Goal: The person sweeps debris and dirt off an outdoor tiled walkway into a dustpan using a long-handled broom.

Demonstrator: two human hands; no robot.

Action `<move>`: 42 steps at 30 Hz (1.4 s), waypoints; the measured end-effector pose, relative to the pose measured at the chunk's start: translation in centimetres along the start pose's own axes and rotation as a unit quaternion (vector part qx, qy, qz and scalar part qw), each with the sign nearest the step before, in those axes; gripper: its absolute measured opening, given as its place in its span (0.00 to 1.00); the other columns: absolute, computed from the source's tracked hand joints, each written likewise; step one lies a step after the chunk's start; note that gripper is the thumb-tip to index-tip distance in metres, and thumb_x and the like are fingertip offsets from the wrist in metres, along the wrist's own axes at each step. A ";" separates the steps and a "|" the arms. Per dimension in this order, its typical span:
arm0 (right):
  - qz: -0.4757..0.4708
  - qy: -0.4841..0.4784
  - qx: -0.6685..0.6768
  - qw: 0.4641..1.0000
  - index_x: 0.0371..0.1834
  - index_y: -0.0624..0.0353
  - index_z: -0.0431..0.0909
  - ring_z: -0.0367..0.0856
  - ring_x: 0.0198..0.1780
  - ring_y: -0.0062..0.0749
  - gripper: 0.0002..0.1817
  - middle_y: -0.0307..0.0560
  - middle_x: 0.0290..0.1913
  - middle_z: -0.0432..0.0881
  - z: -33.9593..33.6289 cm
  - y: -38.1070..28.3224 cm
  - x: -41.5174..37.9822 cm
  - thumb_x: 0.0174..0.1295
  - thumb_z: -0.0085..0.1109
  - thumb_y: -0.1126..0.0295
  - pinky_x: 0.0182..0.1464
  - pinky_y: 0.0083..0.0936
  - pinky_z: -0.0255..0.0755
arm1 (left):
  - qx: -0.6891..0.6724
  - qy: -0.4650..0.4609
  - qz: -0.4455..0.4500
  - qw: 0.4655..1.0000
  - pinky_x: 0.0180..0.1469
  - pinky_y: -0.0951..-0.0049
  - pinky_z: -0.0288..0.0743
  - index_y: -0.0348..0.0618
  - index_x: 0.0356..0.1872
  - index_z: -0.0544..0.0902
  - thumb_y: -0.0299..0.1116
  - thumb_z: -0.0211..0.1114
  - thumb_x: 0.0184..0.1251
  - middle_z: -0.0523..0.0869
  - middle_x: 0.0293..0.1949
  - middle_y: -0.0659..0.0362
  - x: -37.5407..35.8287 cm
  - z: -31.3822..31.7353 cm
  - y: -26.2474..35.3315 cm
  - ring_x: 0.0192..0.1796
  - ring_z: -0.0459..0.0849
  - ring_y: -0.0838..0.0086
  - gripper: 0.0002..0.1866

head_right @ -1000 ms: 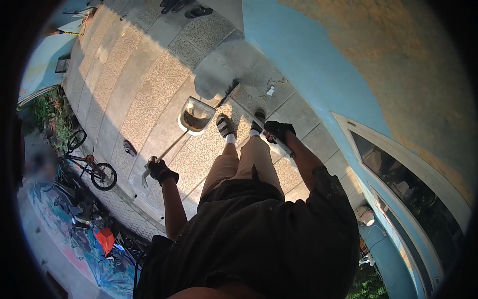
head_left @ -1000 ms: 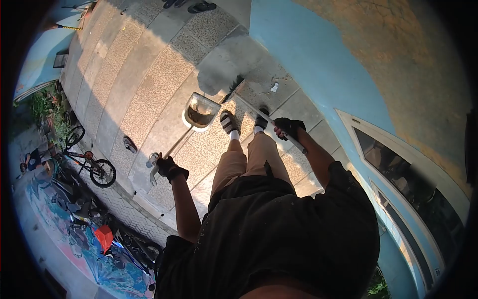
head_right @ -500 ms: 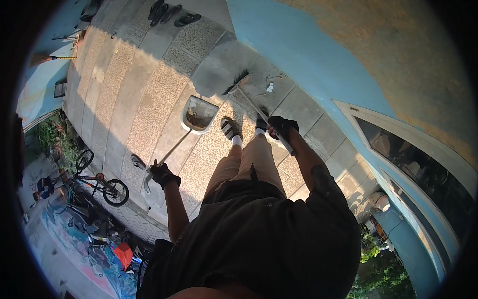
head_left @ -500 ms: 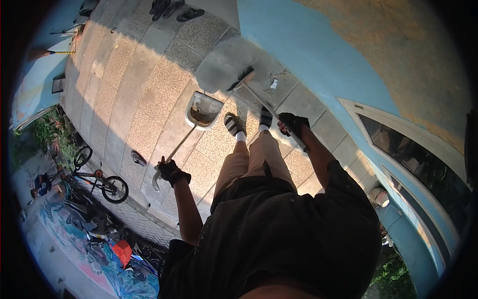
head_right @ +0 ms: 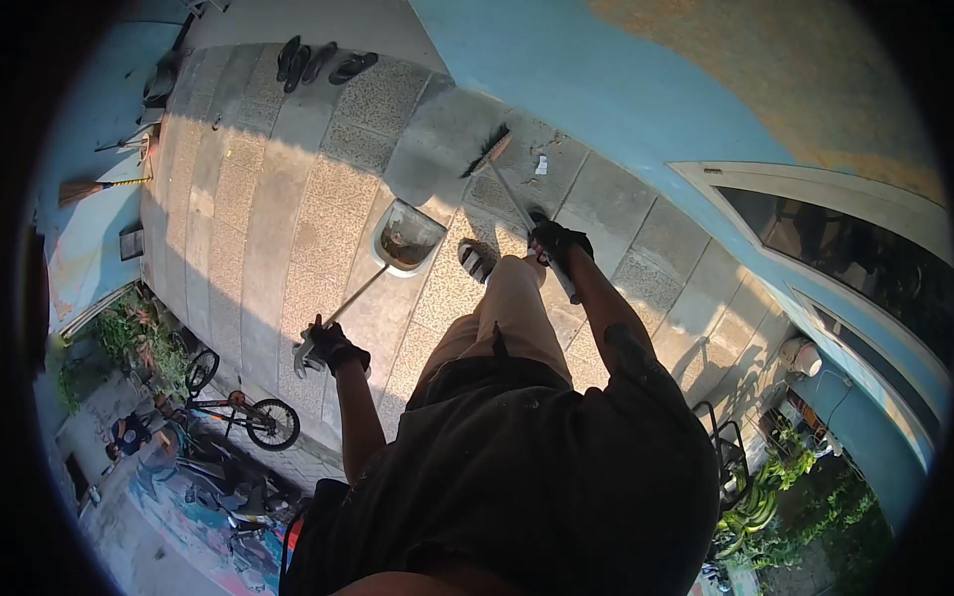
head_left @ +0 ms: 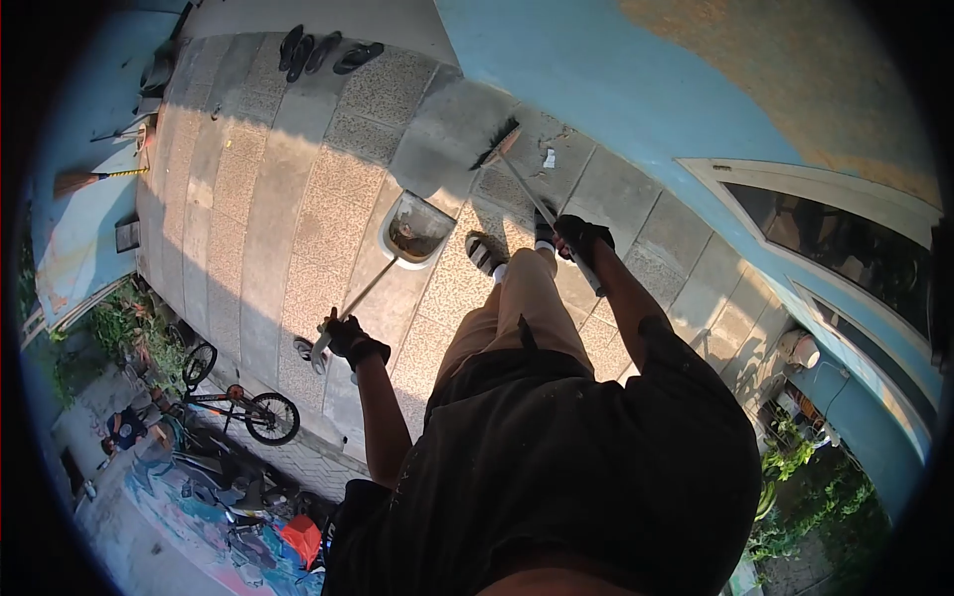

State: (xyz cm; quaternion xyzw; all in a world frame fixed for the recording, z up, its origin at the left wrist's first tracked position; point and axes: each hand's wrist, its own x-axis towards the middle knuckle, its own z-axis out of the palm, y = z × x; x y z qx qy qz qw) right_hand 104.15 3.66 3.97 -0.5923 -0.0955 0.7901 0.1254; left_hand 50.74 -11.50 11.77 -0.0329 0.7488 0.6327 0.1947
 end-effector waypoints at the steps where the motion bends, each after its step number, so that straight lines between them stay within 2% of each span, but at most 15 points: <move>1: -0.008 -0.029 0.056 0.998 0.39 0.61 0.72 0.72 0.22 0.26 0.09 0.48 0.30 0.75 1.1 0.6 -2.7 0.64 0.51 0.66 0.23 0.22 0.66 | -0.012 -0.016 -0.012 1.000 0.45 0.65 0.74 0.42 0.44 0.75 0.37 0.50 0.68 0.80 0.48 0.56 1.2 -0.1 -0.4 0.47 0.76 0.68 0.12; 8: -0.040 -0.076 0.076 0.993 0.31 0.63 0.74 0.72 0.15 0.28 0.11 0.47 0.19 0.74 1.1 1.0 5.5 0.63 0.54 0.65 0.18 0.27 0.65 | 0.040 -0.043 -0.001 0.998 0.46 0.63 0.74 0.40 0.51 0.76 0.44 0.45 0.73 0.82 0.49 0.58 0.3 7.0 3.1 0.48 0.77 0.68 0.20; 10: -0.045 0.100 -0.269 0.957 0.33 0.59 0.77 0.74 0.19 0.30 0.10 0.45 0.21 0.77 1.4 -1.6 7.4 0.59 0.49 0.66 0.21 0.30 0.66 | 0.040 -0.067 -0.004 0.997 0.44 0.63 0.74 0.41 0.48 0.73 0.42 0.47 0.72 0.83 0.48 0.56 0.3 9.5 3.9 0.45 0.78 0.67 0.16; 12: -0.050 0.141 -0.179 0.972 0.35 0.57 0.79 0.76 0.21 0.29 0.12 0.44 0.23 0.79 0.1 0.1 7.4 0.58 0.48 0.63 0.23 0.30 0.68 | 0.049 -0.076 -0.007 0.996 0.45 0.64 0.74 0.43 0.46 0.70 0.40 0.50 0.71 0.83 0.49 0.57 0.2 11.9 4.9 0.46 0.78 0.68 0.13; 16: -0.034 0.103 -0.203 0.973 0.40 0.56 0.78 0.77 0.23 0.29 0.16 0.42 0.23 0.78 0.3 4.1 1.3 0.59 0.49 0.57 0.26 0.31 0.70 | 0.090 -0.144 0.011 0.985 0.43 0.67 0.71 0.46 0.55 0.68 0.36 0.54 0.68 0.83 0.48 0.58 2.3 16.1 5.6 0.43 0.76 0.73 0.17; 21: -0.085 0.080 -0.281 0.952 0.38 0.57 0.80 0.78 0.23 0.32 0.17 0.44 0.22 0.78 5.9 2.7 -3.3 0.60 0.49 0.56 0.26 0.32 0.70 | 0.090 -0.195 0.010 0.977 0.43 0.66 0.73 0.37 0.46 0.81 0.37 0.53 0.68 0.80 0.47 0.55 4.1 21.6 9.7 0.39 0.75 0.73 0.16; 26: -0.131 0.119 -0.408 0.895 0.36 0.59 0.83 0.84 0.34 0.44 0.19 0.54 0.32 0.84 6.0 -1.4 3.9 0.56 0.47 0.58 0.36 0.39 0.75 | 0.130 -0.283 0.017 0.950 0.45 0.64 0.73 0.35 0.47 0.79 0.45 0.51 0.70 0.79 0.43 0.56 8.5 26.5 12.6 0.40 0.74 0.68 0.21; 28: -0.120 0.051 -0.304 0.944 0.34 0.59 0.83 0.84 0.37 0.47 0.18 0.54 0.34 0.84 3.7 1.3 14.5 0.54 0.47 0.59 0.39 0.39 0.75 | 0.134 -0.326 0.010 0.936 0.46 0.62 0.74 0.36 0.45 0.79 0.43 0.52 0.68 0.79 0.47 0.56 10.8 28.9 12.6 0.42 0.74 0.67 0.19; 30: -0.207 0.116 -0.500 0.833 0.30 0.60 0.84 0.85 0.38 0.46 0.14 0.55 0.38 0.84 2.4 -0.4 12.0 0.52 0.50 0.63 0.37 0.39 0.76 | 0.135 -0.343 0.021 0.929 0.47 0.61 0.74 0.38 0.44 0.80 0.41 0.52 0.66 0.79 0.46 0.56 8.4 32.8 13.3 0.42 0.74 0.67 0.17; 32: -0.172 0.147 -0.375 0.899 0.29 0.60 0.81 0.83 0.35 0.43 0.12 0.54 0.36 0.83 1.1 0.8 9.5 0.54 0.50 0.65 0.34 0.37 0.74 | 0.218 -0.436 0.074 0.870 0.45 0.50 0.74 0.46 0.42 0.69 0.43 0.56 0.68 0.83 0.47 0.52 9.6 35.6 12.5 0.43 0.79 0.61 0.13; 34: -0.119 0.188 -0.104 0.969 0.29 0.60 0.79 0.81 0.32 0.40 0.10 0.52 0.33 0.81 0.6 2.4 5.9 0.55 0.50 0.66 0.31 0.35 0.73 | 0.203 -0.467 0.025 0.860 0.44 0.52 0.75 0.45 0.41 0.70 0.41 0.57 0.68 0.83 0.46 0.53 11.6 40.5 10.2 0.48 0.76 0.63 0.12; 37: -0.135 0.201 0.163 0.956 0.29 0.60 0.76 0.78 0.27 0.37 0.08 0.50 0.30 0.79 2.2 5.0 1.9 0.57 0.51 0.68 0.27 0.32 0.71 | 0.229 -0.517 0.002 0.825 0.47 0.49 0.75 0.44 0.44 0.70 0.37 0.59 0.67 0.82 0.48 0.53 10.1 47.0 7.6 0.50 0.76 0.62 0.12; 38: -0.152 0.196 0.225 0.942 0.29 0.60 0.75 0.77 0.25 0.35 0.07 0.49 0.29 0.79 3.3 5.6 0.8 0.58 0.51 0.68 0.26 0.32 0.70 | 0.232 -0.538 0.004 0.810 0.50 0.58 0.73 0.38 0.47 0.79 0.42 0.52 0.70 0.78 0.53 0.57 8.8 48.4 6.9 0.50 0.74 0.64 0.18; 41: -0.211 0.155 0.322 0.910 0.29 0.60 0.72 0.74 0.21 0.32 0.06 0.47 0.26 0.76 8.1 6.8 -2.4 0.60 0.51 0.70 0.21 0.29 0.68 | 0.283 -0.551 0.053 0.783 0.48 0.59 0.73 0.39 0.48 0.79 0.43 0.52 0.70 0.80 0.50 0.56 4.8 51.3 4.9 0.48 0.76 0.63 0.18; 42: -0.226 0.146 0.326 0.906 0.29 0.58 0.66 0.65 0.17 0.24 0.08 0.40 0.20 0.67 10.0 6.3 -4.4 0.63 0.50 0.67 0.18 0.24 0.62 | 0.282 -0.561 0.074 0.775 0.47 0.61 0.74 0.40 0.48 0.79 0.44 0.53 0.69 0.81 0.48 0.56 2.4 51.7 4.9 0.48 0.77 0.63 0.19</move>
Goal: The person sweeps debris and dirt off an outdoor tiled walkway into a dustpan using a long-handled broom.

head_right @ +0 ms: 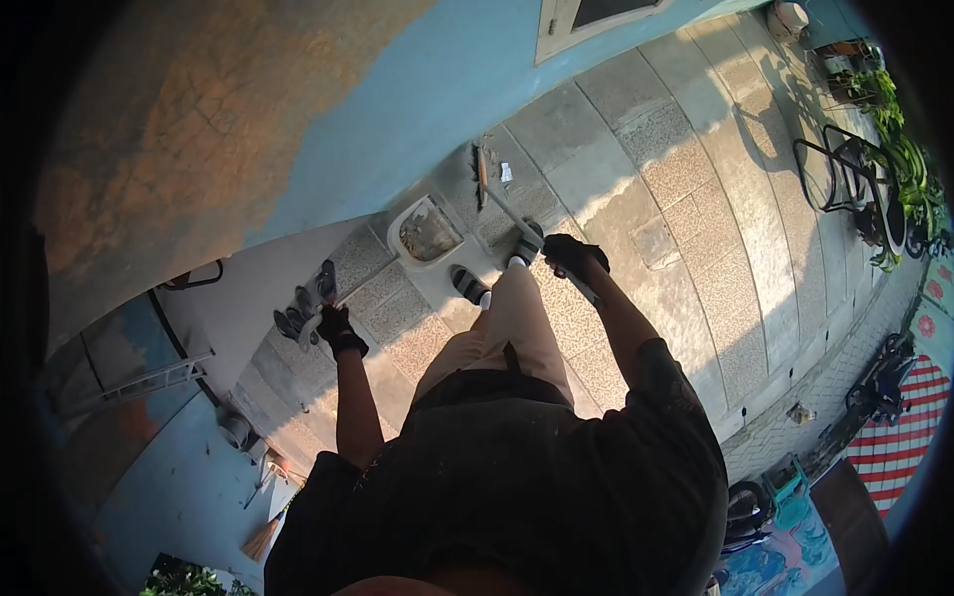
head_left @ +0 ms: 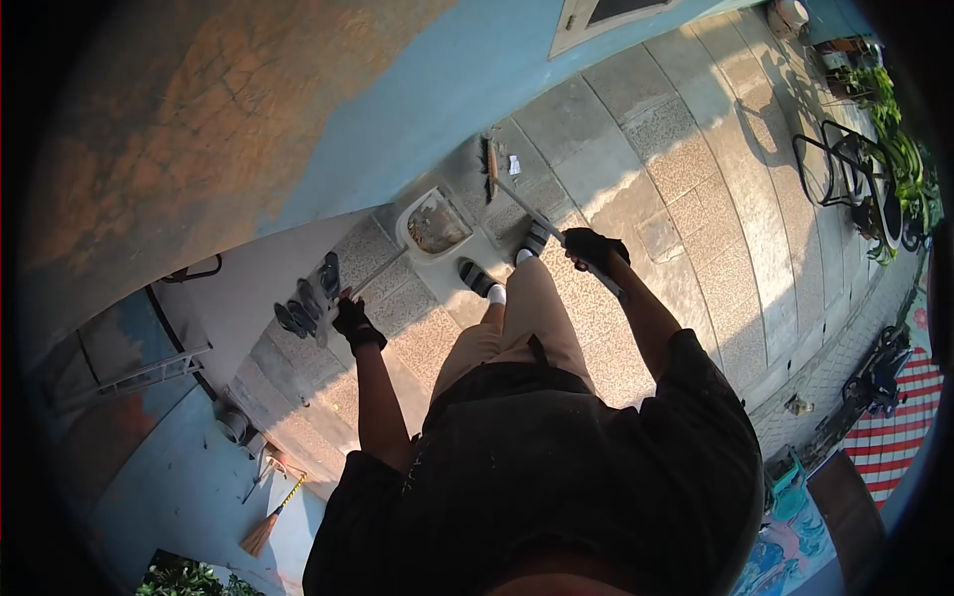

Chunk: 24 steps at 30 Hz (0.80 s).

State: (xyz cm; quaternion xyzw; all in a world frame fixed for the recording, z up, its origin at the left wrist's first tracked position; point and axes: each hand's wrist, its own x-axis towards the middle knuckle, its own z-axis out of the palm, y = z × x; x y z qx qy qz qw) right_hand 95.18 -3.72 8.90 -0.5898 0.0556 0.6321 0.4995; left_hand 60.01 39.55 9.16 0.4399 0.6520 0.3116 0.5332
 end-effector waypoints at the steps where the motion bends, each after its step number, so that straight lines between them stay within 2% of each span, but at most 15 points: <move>1: -0.001 0.010 -0.008 1.000 0.29 0.58 0.67 0.65 0.17 0.24 0.08 0.40 0.20 0.68 1.1 -0.2 -1.7 0.63 0.50 0.67 0.18 0.24 0.62 | -0.022 -0.003 -0.047 0.999 0.42 0.66 0.80 0.38 0.42 0.81 0.38 0.56 0.67 0.80 0.49 0.55 0.8 1.4 0.6 0.43 0.79 0.70 0.13; 2: -0.001 0.023 -0.014 1.000 0.29 0.58 0.67 0.66 0.17 0.24 0.08 0.40 0.20 0.68 1.8 -0.1 -3.2 0.64 0.49 0.67 0.18 0.23 0.62 | -0.015 -0.017 -0.043 0.999 0.42 0.66 0.80 0.38 0.42 0.81 0.38 0.56 0.67 0.80 0.49 0.55 1.7 2.9 0.8 0.43 0.79 0.70 0.13; 4: 0.032 0.070 0.021 0.997 0.29 0.57 0.68 0.66 0.18 0.23 0.08 0.38 0.20 0.67 3.3 0.5 -5.9 0.64 0.48 0.67 0.18 0.22 0.62 | 0.050 -0.038 -0.006 0.998 0.40 0.66 0.76 0.43 0.45 0.81 0.48 0.56 0.68 0.82 0.46 0.59 2.1 5.8 0.9 0.46 0.78 0.68 0.19; 5: 0.008 0.083 0.078 0.993 0.30 0.55 0.68 0.62 0.18 0.19 0.05 0.36 0.22 0.67 3.8 1.7 -6.8 0.62 0.48 0.68 0.18 0.19 0.59 | 0.061 -0.076 0.029 0.995 0.39 0.68 0.76 0.44 0.45 0.81 0.50 0.56 0.68 0.82 0.46 0.61 2.1 6.8 1.1 0.43 0.77 0.71 0.19; 8: 0.042 0.141 0.087 0.985 0.29 0.54 0.68 0.62 0.17 0.19 0.07 0.36 0.22 0.67 5.0 2.8 -8.5 0.63 0.47 0.67 0.18 0.19 0.59 | 0.137 -0.154 0.007 0.978 0.40 0.70 0.76 0.44 0.45 0.81 0.52 0.54 0.69 0.82 0.47 0.62 3.3 9.7 2.4 0.43 0.76 0.75 0.21; 9: 0.031 0.137 0.105 0.984 0.29 0.54 0.68 0.63 0.18 0.19 0.07 0.36 0.21 0.67 5.0 2.9 -9.0 0.63 0.46 0.66 0.18 0.20 0.60 | 0.146 -0.182 0.027 0.972 0.41 0.72 0.76 0.44 0.45 0.81 0.52 0.54 0.69 0.81 0.48 0.62 2.1 10.8 3.5 0.43 0.76 0.77 0.21; 10: 0.040 0.158 0.079 0.983 0.30 0.54 0.69 0.64 0.18 0.20 0.07 0.36 0.22 0.67 5.2 2.8 -8.8 0.63 0.46 0.66 0.19 0.20 0.61 | 0.210 -0.198 0.022 0.957 0.42 0.72 0.76 0.44 0.45 0.80 0.52 0.53 0.70 0.81 0.50 0.62 2.9 11.2 3.8 0.44 0.76 0.77 0.22; 12: 0.050 0.187 -0.012 0.981 0.30 0.54 0.69 0.65 0.18 0.19 0.06 0.34 0.22 0.67 5.5 2.6 -9.4 0.63 0.47 0.66 0.19 0.20 0.63 | 0.140 -0.203 0.024 0.969 0.43 0.71 0.76 0.44 0.46 0.80 0.53 0.54 0.69 0.81 0.51 0.61 3.7 12.3 3.4 0.47 0.77 0.76 0.22; 13: 0.039 0.197 0.064 0.978 0.33 0.54 0.70 0.66 0.19 0.18 0.05 0.34 0.22 0.68 5.6 3.0 -9.9 0.62 0.49 0.67 0.20 0.21 0.65 | 0.146 -0.204 0.030 0.967 0.45 0.70 0.76 0.44 0.46 0.81 0.53 0.55 0.69 0.81 0.52 0.61 4.0 12.6 3.2 0.51 0.76 0.75 0.22; 14: 0.039 0.201 0.066 0.977 0.33 0.54 0.70 0.66 0.19 0.18 0.05 0.34 0.22 0.68 5.7 3.1 -10.0 0.62 0.49 0.67 0.20 0.21 0.65 | 0.147 -0.209 0.029 0.966 0.45 0.70 0.76 0.44 0.46 0.81 0.53 0.55 0.69 0.81 0.52 0.61 4.3 13.1 2.9 0.51 0.76 0.75 0.22; 18: 0.031 0.230 0.119 0.965 0.40 0.52 0.72 0.65 0.18 0.17 0.06 0.31 0.22 0.66 6.4 1.6 -10.5 0.61 0.51 0.68 0.20 0.19 0.63 | 0.143 -0.187 0.002 0.972 0.49 0.67 0.75 0.43 0.45 0.80 0.50 0.56 0.70 0.81 0.52 0.60 4.9 16.1 2.2 0.54 0.75 0.73 0.20; 20: 0.060 0.308 0.105 0.944 0.42 0.52 0.72 0.65 0.20 0.15 0.09 0.29 0.21 0.65 7.6 -0.2 -10.8 0.59 0.49 0.69 0.22 0.19 0.62 | 0.146 -0.195 0.013 0.970 0.50 0.67 0.74 0.42 0.45 0.80 0.48 0.55 0.70 0.80 0.52 0.60 5.1 17.4 2.2 0.53 0.76 0.73 0.19; 21: 0.083 0.273 0.102 0.953 0.50 0.53 0.72 0.65 0.20 0.15 0.15 0.30 0.21 0.66 7.1 -0.1 -9.9 0.59 0.48 0.70 0.20 0.17 0.62 | 0.179 -0.197 0.018 0.964 0.52 0.66 0.74 0.42 0.49 0.78 0.47 0.54 0.71 0.80 0.52 0.59 5.5 17.8 2.2 0.53 0.77 0.71 0.19; 22: 0.091 0.299 0.079 0.947 0.53 0.53 0.72 0.66 0.20 0.16 0.16 0.32 0.21 0.66 7.6 0.2 -9.2 0.60 0.48 0.70 0.19 0.17 0.61 | 0.186 -0.204 0.020 0.961 0.52 0.66 0.74 0.42 0.49 0.78 0.47 0.54 0.71 0.80 0.52 0.59 6.1 18.5 2.0 0.53 0.77 0.71 0.19; 24: 0.084 0.321 0.132 0.934 0.60 0.54 0.68 0.67 0.20 0.17 0.21 0.35 0.22 0.68 8.4 1.3 -6.7 0.61 0.48 0.72 0.19 0.18 0.62 | 0.179 -0.178 0.007 0.968 0.53 0.64 0.74 0.41 0.53 0.75 0.46 0.55 0.71 0.80 0.52 0.57 6.6 18.9 1.6 0.54 0.77 0.71 0.20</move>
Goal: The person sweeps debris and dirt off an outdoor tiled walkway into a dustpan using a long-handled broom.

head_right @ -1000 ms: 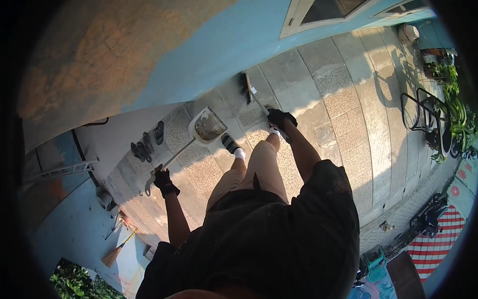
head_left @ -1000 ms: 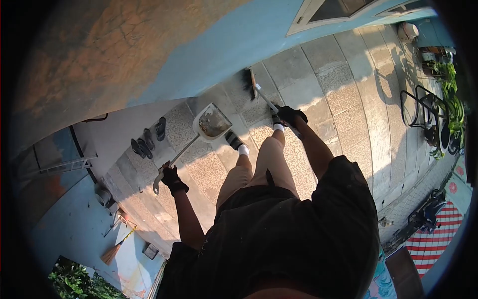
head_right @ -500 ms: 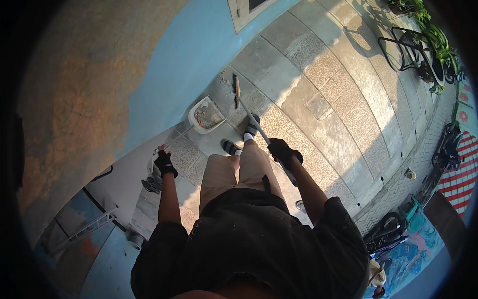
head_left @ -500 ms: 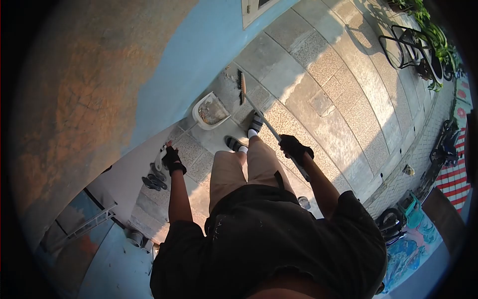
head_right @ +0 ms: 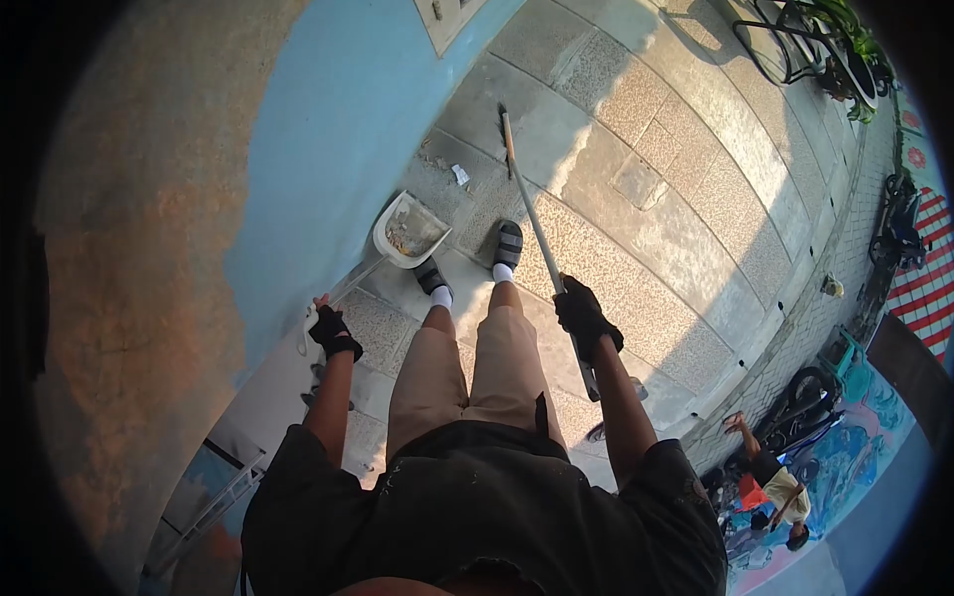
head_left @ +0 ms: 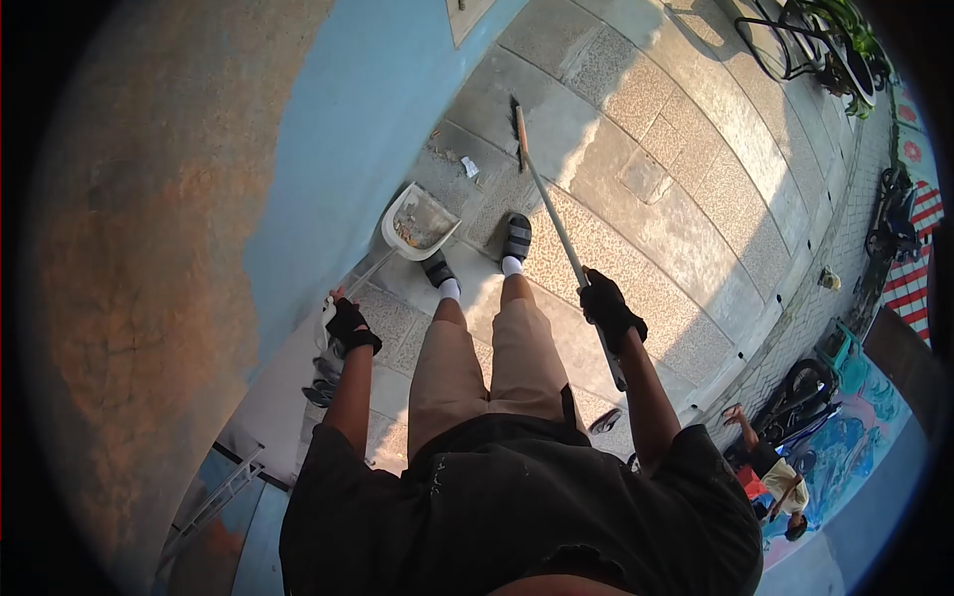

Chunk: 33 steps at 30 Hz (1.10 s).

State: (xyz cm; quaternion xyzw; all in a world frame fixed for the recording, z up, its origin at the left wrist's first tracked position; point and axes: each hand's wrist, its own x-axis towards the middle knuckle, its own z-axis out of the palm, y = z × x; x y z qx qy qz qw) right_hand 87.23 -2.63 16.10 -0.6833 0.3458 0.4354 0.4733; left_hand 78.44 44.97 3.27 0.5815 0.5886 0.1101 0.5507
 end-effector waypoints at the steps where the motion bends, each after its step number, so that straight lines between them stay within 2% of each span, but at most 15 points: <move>1: 0.016 0.004 0.115 0.993 0.67 0.55 0.61 0.68 0.21 0.19 0.28 0.38 0.24 0.70 1.2 1.0 1.3 0.62 0.49 0.74 0.20 0.18 0.63 | -0.001 0.002 -0.008 1.000 0.53 0.64 0.75 0.41 0.56 0.73 0.45 0.54 0.71 0.81 0.52 0.57 0.0 0.4 0.2 0.54 0.77 0.71 0.21; 2: 0.018 -0.007 0.186 0.982 0.72 0.56 0.52 0.68 0.22 0.21 0.33 0.41 0.27 0.72 2.4 1.9 2.7 0.61 0.49 0.74 0.21 0.19 0.64 | 0.000 0.002 -0.007 1.000 0.53 0.66 0.74 0.40 0.53 0.75 0.45 0.54 0.71 0.81 0.52 0.57 0.1 1.0 0.2 0.55 0.77 0.72 0.19; 10: 0.013 0.050 0.329 0.943 0.67 0.59 0.55 0.70 0.28 0.25 0.29 0.45 0.35 0.71 11.0 3.9 11.1 0.60 0.46 0.71 0.25 0.20 0.70 | 0.034 -0.077 0.039 0.996 0.47 0.70 0.70 0.41 0.47 0.79 0.45 0.55 0.68 0.77 0.51 0.61 3.4 0.0 -2.9 0.50 0.75 0.71 0.18; 12: 0.032 0.047 0.328 0.943 0.48 0.58 0.67 0.71 0.31 0.28 0.13 0.46 0.37 0.73 11.6 3.1 12.6 0.61 0.48 0.67 0.28 0.23 0.73 | 0.061 -0.077 0.053 0.994 0.46 0.66 0.71 0.40 0.44 0.80 0.47 0.56 0.68 0.80 0.47 0.57 5.0 -0.8 -3.7 0.46 0.77 0.67 0.19; 14: 0.044 0.038 0.348 0.936 0.40 0.56 0.67 0.72 0.31 0.28 0.08 0.45 0.36 0.73 11.9 3.6 15.2 0.62 0.49 0.66 0.29 0.24 0.73 | 0.275 -0.116 0.104 0.949 0.44 0.63 0.72 0.37 0.39 0.81 0.51 0.55 0.68 0.84 0.40 0.52 6.7 -2.0 -5.2 0.41 0.80 0.63 0.24; 16: 0.035 0.061 0.289 0.955 0.42 0.54 0.67 0.71 0.28 0.28 0.09 0.42 0.33 0.73 12.5 4.2 18.4 0.62 0.50 0.65 0.27 0.25 0.71 | 0.382 -0.104 0.156 0.905 0.43 0.62 0.73 0.35 0.37 0.82 0.55 0.53 0.68 0.85 0.35 0.49 5.3 -1.1 -3.6 0.39 0.82 0.59 0.27; 18: 0.013 0.082 0.217 0.973 0.41 0.54 0.66 0.68 0.25 0.27 0.08 0.42 0.31 0.72 12.8 4.5 20.3 0.62 0.49 0.65 0.24 0.26 0.68 | 0.456 -0.112 0.061 0.881 0.43 0.62 0.73 0.37 0.39 0.82 0.56 0.52 0.68 0.86 0.38 0.49 3.8 0.2 -1.7 0.42 0.82 0.56 0.28; 19: 0.019 0.080 0.215 0.973 0.41 0.54 0.66 0.68 0.25 0.27 0.08 0.42 0.31 0.72 13.3 3.4 18.8 0.62 0.49 0.65 0.24 0.26 0.68 | 0.335 -0.115 0.093 0.931 0.35 0.67 0.70 0.40 0.38 0.82 0.58 0.57 0.65 0.81 0.29 0.58 5.6 -0.5 -5.1 0.30 0.74 0.70 0.26; 21: 0.135 0.125 0.106 0.977 0.63 0.56 0.65 0.74 0.27 0.29 0.24 0.47 0.32 0.77 14.4 -2.1 14.3 0.61 0.44 0.69 0.26 0.31 0.68 | 0.305 -0.119 0.067 0.942 0.36 0.65 0.70 0.40 0.38 0.82 0.57 0.57 0.65 0.82 0.30 0.58 6.2 0.2 -6.3 0.31 0.75 0.69 0.26; 22: 0.088 0.148 0.114 0.978 0.66 0.49 0.61 0.64 0.19 0.26 0.26 0.43 0.29 0.70 15.9 1.8 18.4 0.61 0.43 0.68 0.21 0.27 0.62 | 0.272 -0.124 0.044 0.953 0.37 0.63 0.71 0.40 0.38 0.82 0.57 0.57 0.65 0.83 0.31 0.57 6.0 0.7 -6.6 0.32 0.76 0.67 0.26; 24: 0.053 0.113 0.026 0.992 0.72 0.46 0.54 0.64 0.20 0.25 0.32 0.43 0.29 0.71 17.0 3.3 19.2 0.61 0.43 0.68 0.21 0.28 0.61 | 0.323 -0.130 0.012 0.937 0.42 0.64 0.72 0.39 0.39 0.82 0.56 0.55 0.66 0.84 0.34 0.55 3.6 1.8 -4.1 0.36 0.79 0.64 0.26; 25: 0.049 0.107 -0.006 0.993 0.69 0.54 0.60 0.76 0.27 0.33 0.29 0.48 0.31 0.77 17.8 3.3 18.6 0.62 0.46 0.65 0.26 0.30 0.69 | 0.321 -0.134 0.077 0.934 0.42 0.64 0.72 0.38 0.40 0.81 0.55 0.54 0.67 0.84 0.34 0.54 3.2 2.0 -4.1 0.37 0.80 0.63 0.26; 26: 0.079 0.083 0.004 0.993 0.64 0.54 0.65 0.73 0.23 0.32 0.25 0.46 0.26 0.74 18.8 3.0 18.3 0.62 0.46 0.65 0.23 0.29 0.67 | 0.316 -0.137 0.143 0.928 0.43 0.65 0.72 0.38 0.40 0.81 0.55 0.53 0.68 0.85 0.35 0.54 2.9 2.3 -4.0 0.38 0.81 0.62 0.26; 28: 0.043 0.040 -0.012 0.998 0.55 0.53 0.70 0.69 0.18 0.29 0.18 0.41 0.20 0.69 20.5 3.3 17.8 0.63 0.46 0.63 0.20 0.29 0.63 | 0.343 -0.162 0.106 0.919 0.47 0.63 0.72 0.40 0.42 0.79 0.49 0.48 0.72 0.83 0.41 0.52 2.2 2.9 -1.9 0.44 0.80 0.59 0.21; 33: 0.055 -0.048 0.038 0.997 0.65 0.51 0.65 0.67 0.17 0.24 0.27 0.37 0.20 0.69 20.7 5.1 16.7 0.61 0.49 0.67 0.18 0.27 0.62 | 0.430 -0.107 0.096 0.891 0.41 0.60 0.72 0.40 0.37 0.78 0.51 0.49 0.71 0.82 0.33 0.48 1.3 3.8 0.6 0.38 0.80 0.55 0.22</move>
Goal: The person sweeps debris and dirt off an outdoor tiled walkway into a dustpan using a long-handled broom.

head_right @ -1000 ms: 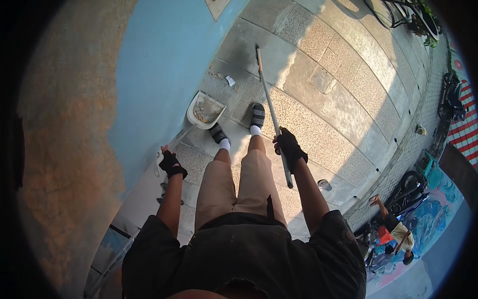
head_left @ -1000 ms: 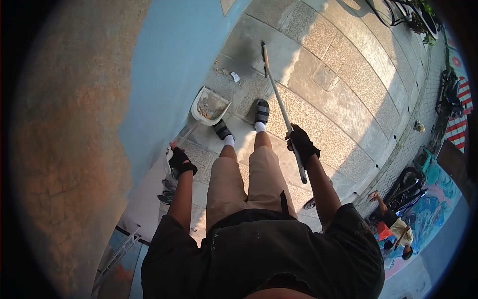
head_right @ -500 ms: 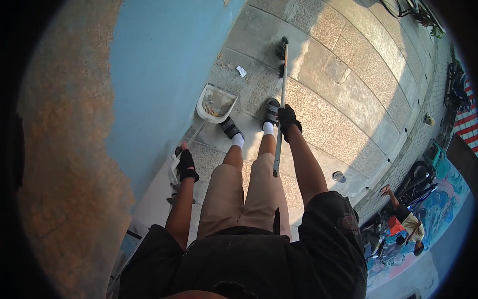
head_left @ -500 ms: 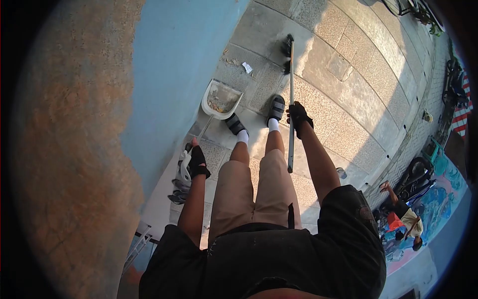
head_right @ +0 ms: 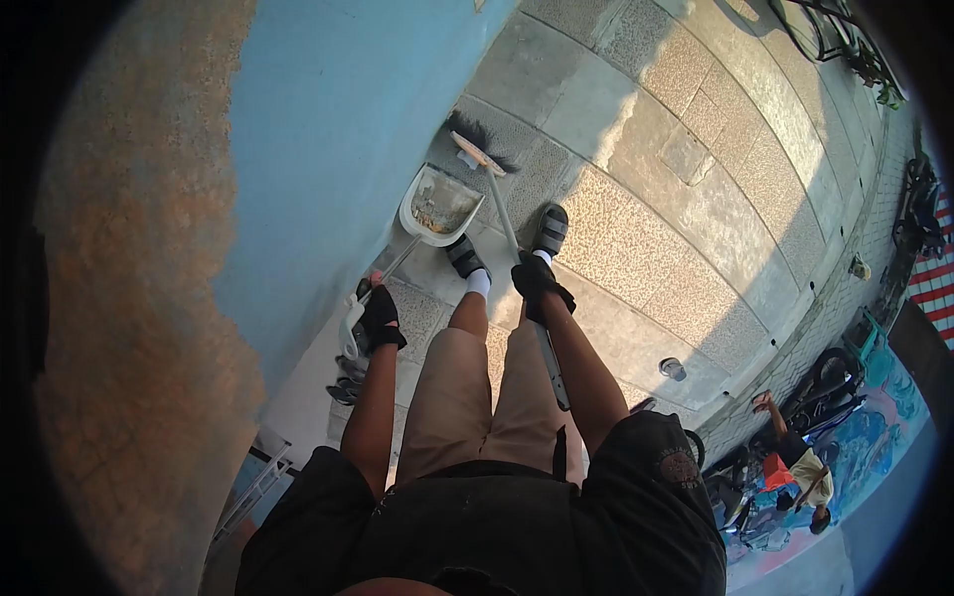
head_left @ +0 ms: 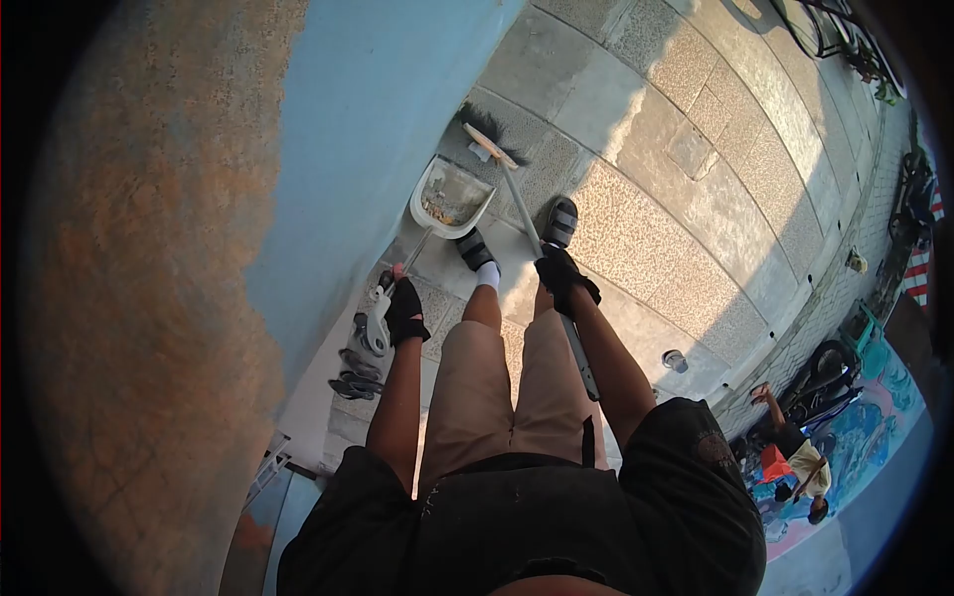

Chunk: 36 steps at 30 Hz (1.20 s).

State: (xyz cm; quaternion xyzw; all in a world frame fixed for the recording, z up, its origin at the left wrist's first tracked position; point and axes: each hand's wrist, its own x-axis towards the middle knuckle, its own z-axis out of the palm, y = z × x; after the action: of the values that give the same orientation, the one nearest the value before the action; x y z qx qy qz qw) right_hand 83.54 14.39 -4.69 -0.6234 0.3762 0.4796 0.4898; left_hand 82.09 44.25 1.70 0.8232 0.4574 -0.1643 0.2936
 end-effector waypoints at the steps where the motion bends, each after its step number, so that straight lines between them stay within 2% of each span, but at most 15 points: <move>1: -0.039 0.002 -0.013 0.999 0.68 0.51 0.61 0.68 0.20 0.22 0.30 0.39 0.22 0.71 -0.3 -0.8 -1.6 0.60 0.49 0.71 0.20 0.26 0.64 | -0.001 0.003 -0.003 1.000 0.41 0.60 0.72 0.40 0.37 0.78 0.51 0.49 0.71 0.82 0.33 0.48 0.4 0.2 -0.5 0.38 0.80 0.55 0.22; 3: -0.042 0.030 -0.114 0.992 0.69 0.50 0.61 0.70 0.21 0.23 0.29 0.40 0.25 0.74 -1.2 -3.3 -3.5 0.61 0.49 0.71 0.21 0.24 0.65 | -0.031 0.015 0.036 0.999 0.38 0.59 0.71 0.39 0.35 0.78 0.52 0.49 0.70 0.82 0.30 0.47 1.1 0.7 -1.8 0.36 0.80 0.53 0.23; 6: -0.040 -0.015 0.140 0.989 0.71 0.51 0.57 0.68 0.19 0.23 0.30 0.39 0.24 0.72 -2.8 -4.4 -2.1 0.63 0.47 0.69 0.21 0.22 0.64 | -0.036 0.021 0.026 0.999 0.39 0.58 0.71 0.40 0.35 0.79 0.53 0.50 0.69 0.83 0.32 0.48 0.9 1.1 -2.1 0.37 0.80 0.54 0.24; 7: -0.039 -0.019 0.135 0.990 0.71 0.51 0.57 0.68 0.19 0.23 0.30 0.39 0.24 0.72 -2.8 -5.0 -0.9 0.63 0.47 0.69 0.21 0.22 0.64 | -0.035 0.022 -0.001 0.999 0.39 0.57 0.71 0.40 0.35 0.80 0.54 0.51 0.68 0.83 0.32 0.49 0.9 1.2 -2.1 0.36 0.80 0.54 0.24; 10: -0.046 0.012 0.057 0.997 0.67 0.54 0.62 0.62 0.19 0.24 0.25 0.37 0.22 0.65 -1.2 -7.2 -0.2 0.67 0.45 0.59 0.24 0.25 0.62 | -0.067 0.053 0.013 0.996 0.40 0.58 0.71 0.42 0.36 0.81 0.55 0.52 0.66 0.84 0.32 0.50 0.5 2.0 -2.2 0.37 0.81 0.55 0.24; 12: -0.036 0.012 -0.058 0.998 0.64 0.55 0.64 0.63 0.20 0.27 0.24 0.39 0.23 0.66 -1.0 -2.4 7.4 0.67 0.44 0.58 0.26 0.27 0.63 | -0.059 0.043 -0.020 0.997 0.40 0.58 0.72 0.43 0.36 0.81 0.55 0.54 0.65 0.85 0.33 0.52 0.1 2.1 -1.3 0.38 0.81 0.55 0.23; 15: 0.030 0.023 -0.131 0.991 0.54 0.58 0.71 0.65 0.24 0.33 0.20 0.44 0.24 0.67 -1.5 -0.8 7.1 0.67 0.43 0.56 0.29 0.32 0.64 | -0.064 0.028 -0.041 0.997 0.42 0.59 0.73 0.44 0.37 0.82 0.55 0.56 0.64 0.86 0.35 0.53 -0.2 2.5 -0.4 0.40 0.82 0.57 0.22; 18: -0.145 0.020 -0.408 0.901 0.56 0.57 0.70 0.75 0.29 0.36 0.18 0.50 0.32 0.77 -3.3 -0.1 3.8 0.66 0.42 0.62 0.34 0.31 0.71 | -0.074 0.042 -0.022 0.996 0.44 0.61 0.73 0.44 0.38 0.82 0.53 0.58 0.63 0.86 0.36 0.52 0.1 3.7 -0.6 0.42 0.83 0.58 0.21; 20: -0.100 -0.011 -0.358 0.928 0.56 0.58 0.69 0.77 0.37 0.44 0.19 0.55 0.37 0.78 -5.7 1.2 1.6 0.65 0.43 0.62 0.38 0.36 0.71 | -0.045 0.048 -0.018 0.998 0.44 0.66 0.73 0.40 0.37 0.81 0.47 0.58 0.65 0.84 0.34 0.52 -0.8 3.5 0.5 0.39 0.82 0.63 0.18; 24: -0.142 0.039 -0.280 0.948 0.64 0.53 0.65 0.70 0.23 0.21 0.26 0.43 0.28 0.74 -7.9 0.3 -3.0 0.59 0.45 0.71 0.22 0.26 0.65 | -0.125 -0.024 0.096 0.987 0.44 0.69 0.73 0.38 0.40 0.80 0.35 0.55 0.67 0.84 0.34 0.53 -1.7 4.4 -0.1 0.38 0.80 0.69 0.11; 27: -0.071 0.056 -0.212 0.973 0.63 0.53 0.66 0.68 0.22 0.22 0.26 0.40 0.24 0.70 -7.4 -3.6 -2.8 0.59 0.46 0.71 0.21 0.27 0.62 | -0.131 -0.006 0.122 0.984 0.45 0.68 0.72 0.39 0.40 0.80 0.37 0.56 0.66 0.84 0.35 0.54 -2.0 4.6 -0.7 0.39 0.80 0.68 0.12; 29: -0.147 0.067 -0.337 0.927 0.56 0.63 0.69 0.80 0.42 0.54 0.21 0.63 0.40 0.79 -6.4 -4.0 2.2 0.62 0.46 0.64 0.41 0.41 0.72 | -0.120 0.006 0.106 0.987 0.45 0.68 0.72 0.39 0.40 0.81 0.37 0.56 0.66 0.84 0.35 0.54 -1.3 5.2 -2.0 0.39 0.80 0.67 0.12; 34: -0.208 0.092 -0.419 0.879 0.49 0.69 0.74 0.81 0.34 0.47 0.19 0.58 0.31 0.80 0.7 -1.6 5.6 0.68 0.38 0.65 0.38 0.32 0.75 | -0.102 0.012 0.065 0.993 0.46 0.67 0.72 0.41 0.40 0.81 0.39 0.57 0.67 0.84 0.35 0.54 -0.2 5.0 -3.6 0.41 0.81 0.66 0.13; 35: -0.316 0.109 -0.491 0.804 0.49 0.69 0.73 0.82 0.35 0.48 0.18 0.58 0.31 0.80 1.3 -0.3 4.7 0.68 0.39 0.66 0.39 0.32 0.75 | -0.094 0.007 0.079 0.992 0.47 0.68 0.72 0.41 0.40 0.81 0.39 0.57 0.67 0.84 0.35 0.55 -0.4 4.7 -3.1 0.41 0.81 0.66 0.12; 36: -0.187 0.038 -0.428 0.883 0.54 0.66 0.71 0.81 0.44 0.54 0.18 0.61 0.41 0.81 1.1 -1.7 3.0 0.63 0.44 0.69 0.46 0.40 0.74 | -0.087 0.002 0.092 0.992 0.47 0.68 0.72 0.41 0.40 0.81 0.39 0.57 0.67 0.84 0.36 0.55 -0.6 4.4 -2.8 0.41 0.81 0.67 0.12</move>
State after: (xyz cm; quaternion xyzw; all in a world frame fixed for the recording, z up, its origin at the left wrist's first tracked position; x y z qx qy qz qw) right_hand 85.67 15.83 -7.26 -0.8490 0.0294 0.4694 0.2407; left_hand 79.35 42.22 -2.31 0.8335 0.3926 -0.0944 0.3772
